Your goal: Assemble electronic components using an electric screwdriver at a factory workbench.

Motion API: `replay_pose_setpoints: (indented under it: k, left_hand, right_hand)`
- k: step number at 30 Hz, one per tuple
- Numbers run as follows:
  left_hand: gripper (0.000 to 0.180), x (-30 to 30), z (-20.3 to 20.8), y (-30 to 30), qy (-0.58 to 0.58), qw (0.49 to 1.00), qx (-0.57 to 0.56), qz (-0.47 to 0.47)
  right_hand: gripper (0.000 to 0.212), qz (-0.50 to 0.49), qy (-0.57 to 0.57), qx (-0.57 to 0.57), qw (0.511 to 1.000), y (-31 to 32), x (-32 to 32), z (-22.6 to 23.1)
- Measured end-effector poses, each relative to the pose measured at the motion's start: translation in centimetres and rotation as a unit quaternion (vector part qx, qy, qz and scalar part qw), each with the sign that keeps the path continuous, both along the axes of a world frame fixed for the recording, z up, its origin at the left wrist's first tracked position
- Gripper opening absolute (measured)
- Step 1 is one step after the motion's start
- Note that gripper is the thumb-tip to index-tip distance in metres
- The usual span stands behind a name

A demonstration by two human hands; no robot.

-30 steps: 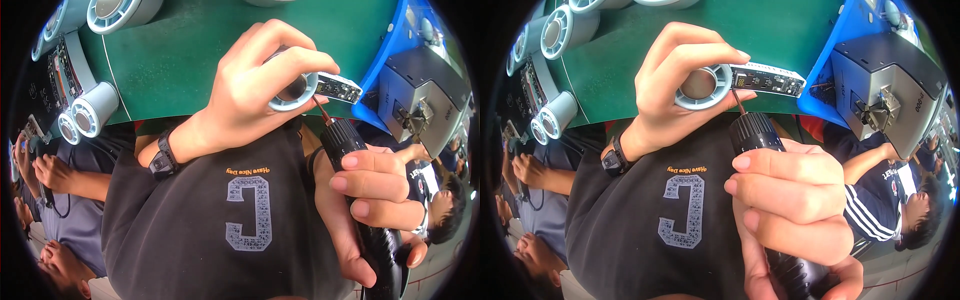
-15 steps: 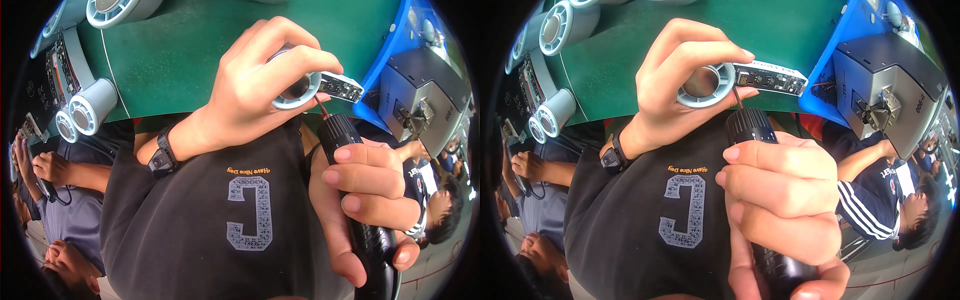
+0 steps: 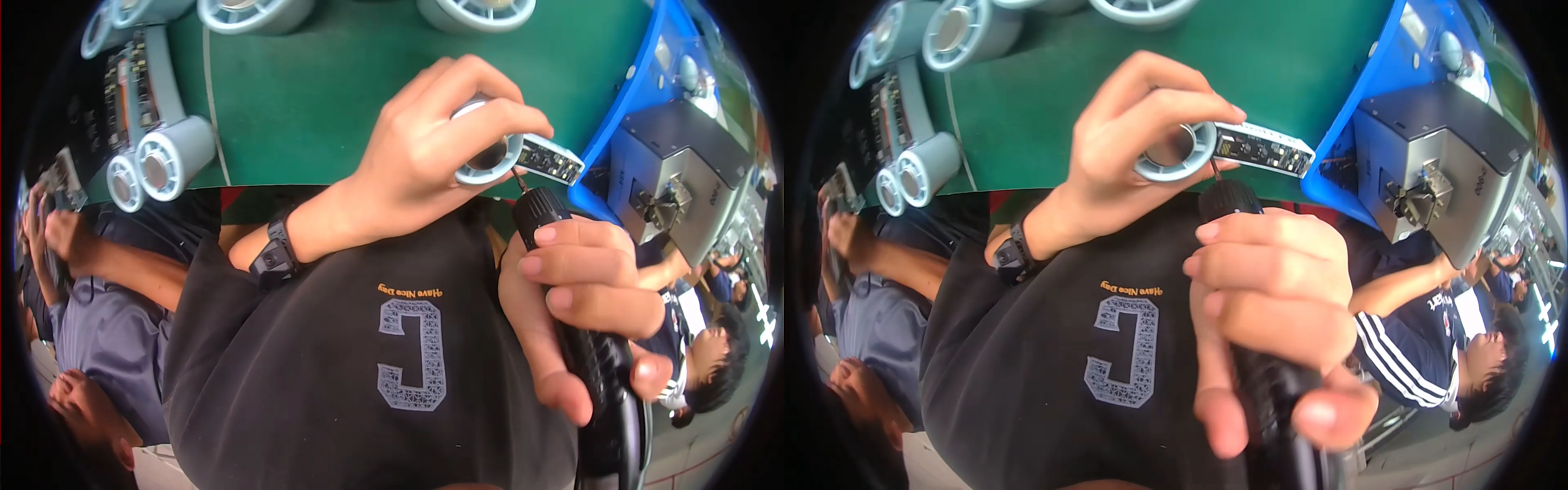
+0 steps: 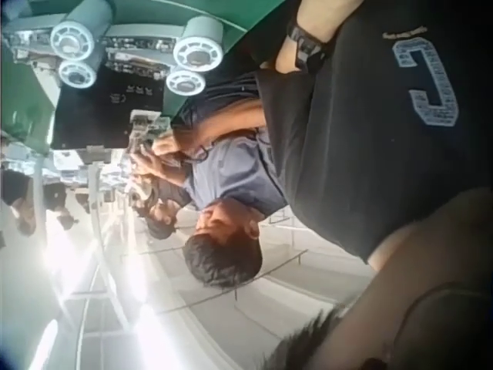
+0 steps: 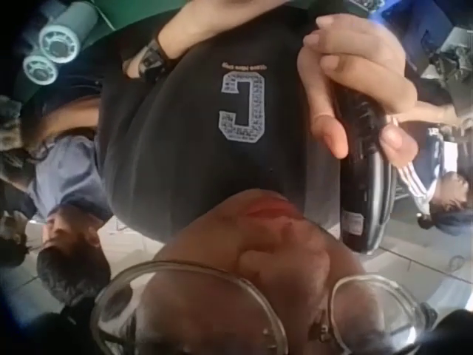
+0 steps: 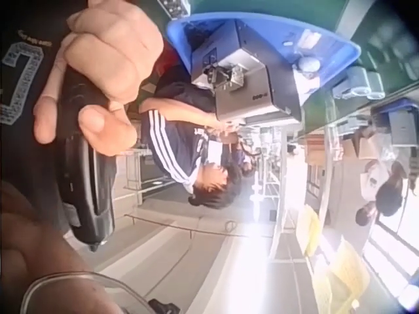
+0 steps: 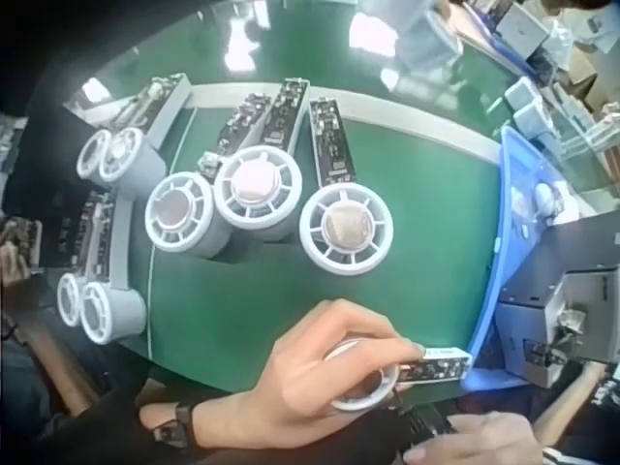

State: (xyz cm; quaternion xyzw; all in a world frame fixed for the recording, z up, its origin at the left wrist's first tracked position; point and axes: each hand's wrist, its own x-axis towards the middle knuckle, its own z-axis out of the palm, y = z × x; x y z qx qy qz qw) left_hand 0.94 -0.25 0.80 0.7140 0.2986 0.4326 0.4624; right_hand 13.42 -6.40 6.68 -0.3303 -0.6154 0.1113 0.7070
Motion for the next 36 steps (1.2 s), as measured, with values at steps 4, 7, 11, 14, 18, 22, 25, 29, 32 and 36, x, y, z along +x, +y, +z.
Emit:
replay_pose_setpoints:
  k: [4,7,11,14,18,22,25,29,32,36]
  left_hand:
    - [0.039,-0.6,0.1,-0.2,0.063,0.989,0.114,0.067]
    - [0.039,-2.2,1.4,-0.3,0.148,0.967,0.187,0.087]
    - [0.041,-6.2,2.2,1.2,0.265,0.911,0.287,0.129]
    - [0.040,-7.3,3.8,1.5,0.306,0.873,0.340,0.168]
    - [0.042,-3.5,3.5,1.1,0.208,0.925,0.301,0.103]
    - [0.048,5.6,4.5,2.4,0.202,0.922,0.321,0.082]
    - [0.052,8.2,5.5,4.4,0.259,0.897,0.351,0.068]
    - [0.055,9.2,4.9,4.7,0.317,0.869,0.379,0.019]
    - [0.046,7.5,3.9,3.4,0.282,0.888,0.362,-0.009]
    - [0.039,2.4,2.7,1.2,0.234,0.913,0.326,-0.072]
  right_hand:
    - [0.081,-0.017,0.120,-0.032,0.992,0.3,0.3,0.5]
    - [0.081,-0.040,0.186,0.001,0.982,-0.9,1.6,1.4]
    - [0.079,-0.073,0.218,0.101,0.968,-3.2,3.7,2.6]
    - [0.079,-0.108,0.213,0.118,0.964,-4.2,5.3,2.3]
    - [0.080,-0.107,0.234,0.085,0.963,-4.6,6.7,1.1]
    - [0.080,-0.157,0.205,0.033,0.966,-3.7,6.4,0.6]
    - [0.071,-0.237,0.196,0.002,0.952,-3.5,6.2,1.5]
    - [0.070,-0.212,0.202,0.065,0.954,-4.0,8.6,3.0]
    - [0.069,-0.272,0.152,0.089,0.946,-4.9,11.6,4.4]
    - [0.067,-0.310,0.122,0.082,0.939,-4.1,13.2,5.2]
